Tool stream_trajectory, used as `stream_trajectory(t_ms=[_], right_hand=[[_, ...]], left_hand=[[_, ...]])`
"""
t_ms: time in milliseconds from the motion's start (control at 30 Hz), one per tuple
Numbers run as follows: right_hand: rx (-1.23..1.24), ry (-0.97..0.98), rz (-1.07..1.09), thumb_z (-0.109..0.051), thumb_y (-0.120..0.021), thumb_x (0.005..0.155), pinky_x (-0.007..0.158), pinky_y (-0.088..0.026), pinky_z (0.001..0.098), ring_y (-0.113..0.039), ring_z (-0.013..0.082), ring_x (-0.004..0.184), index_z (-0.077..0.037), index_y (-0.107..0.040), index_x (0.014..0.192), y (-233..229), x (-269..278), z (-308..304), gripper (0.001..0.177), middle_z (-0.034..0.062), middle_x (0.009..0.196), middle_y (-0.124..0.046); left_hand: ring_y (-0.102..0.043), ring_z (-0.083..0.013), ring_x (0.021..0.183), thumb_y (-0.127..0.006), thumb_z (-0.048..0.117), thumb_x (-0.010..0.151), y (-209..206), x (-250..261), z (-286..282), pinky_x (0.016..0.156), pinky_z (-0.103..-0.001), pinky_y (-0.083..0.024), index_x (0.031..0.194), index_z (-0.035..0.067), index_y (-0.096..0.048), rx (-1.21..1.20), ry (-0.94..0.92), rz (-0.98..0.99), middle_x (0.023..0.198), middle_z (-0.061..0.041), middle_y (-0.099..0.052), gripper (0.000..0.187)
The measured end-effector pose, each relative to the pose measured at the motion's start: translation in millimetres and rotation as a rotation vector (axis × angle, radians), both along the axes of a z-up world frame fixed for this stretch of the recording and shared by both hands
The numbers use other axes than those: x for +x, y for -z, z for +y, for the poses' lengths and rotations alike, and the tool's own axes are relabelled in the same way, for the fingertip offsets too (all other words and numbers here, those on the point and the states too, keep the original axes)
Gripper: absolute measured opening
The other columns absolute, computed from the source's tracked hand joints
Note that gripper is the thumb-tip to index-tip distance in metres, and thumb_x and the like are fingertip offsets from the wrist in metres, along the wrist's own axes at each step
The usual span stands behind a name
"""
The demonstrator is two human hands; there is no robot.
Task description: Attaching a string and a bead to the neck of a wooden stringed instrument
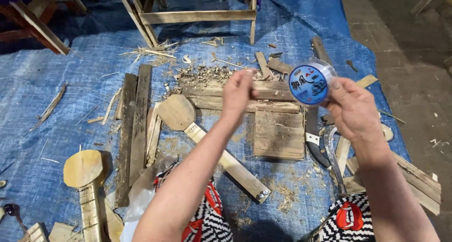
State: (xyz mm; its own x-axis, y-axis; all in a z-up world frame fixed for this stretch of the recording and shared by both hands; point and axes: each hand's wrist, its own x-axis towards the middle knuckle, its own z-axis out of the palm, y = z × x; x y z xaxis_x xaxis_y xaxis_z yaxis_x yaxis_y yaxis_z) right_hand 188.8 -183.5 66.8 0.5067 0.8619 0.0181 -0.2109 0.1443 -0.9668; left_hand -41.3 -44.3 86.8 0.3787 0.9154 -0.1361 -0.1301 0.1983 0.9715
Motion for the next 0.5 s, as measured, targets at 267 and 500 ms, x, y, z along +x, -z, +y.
stream_trajectory(t_ms=[267, 500], right_hand=[[0.077, 0.261, 0.015, -0.025, -0.063, 0.110, 0.082, -0.067, 0.0294, -0.068, 0.0097, 0.084, -0.007, -0.068, 0.099, 6.7, 51.2, -5.6, 0.021, 0.0000, 0.090, -0.068], [0.079, 0.229, -0.026, -0.034, -0.076, 0.100, 0.066, -0.061, 0.0338, -0.065, 0.0116, 0.075, -0.010, -0.067, 0.097, 19.5, 70.7, -4.8, 0.025, -0.0011, 0.084, -0.067]], left_hand=[[-0.041, -0.0031, 0.048, -0.039, 0.026, 0.113, -18.7, -65.9, 25.4, 0.044, -0.017, -0.038, 0.143, 0.007, -0.058, -0.016, -0.263, -0.110, 0.061, 0.008, -0.049, 0.041], [-0.051, -0.0191, 0.097, -0.040, 0.021, 0.110, -38.2, -106.2, 38.8, 0.084, -0.036, -0.047, 0.151, 0.018, -0.047, 0.156, -0.063, 0.671, 0.115, -0.005, -0.049, 0.042]])
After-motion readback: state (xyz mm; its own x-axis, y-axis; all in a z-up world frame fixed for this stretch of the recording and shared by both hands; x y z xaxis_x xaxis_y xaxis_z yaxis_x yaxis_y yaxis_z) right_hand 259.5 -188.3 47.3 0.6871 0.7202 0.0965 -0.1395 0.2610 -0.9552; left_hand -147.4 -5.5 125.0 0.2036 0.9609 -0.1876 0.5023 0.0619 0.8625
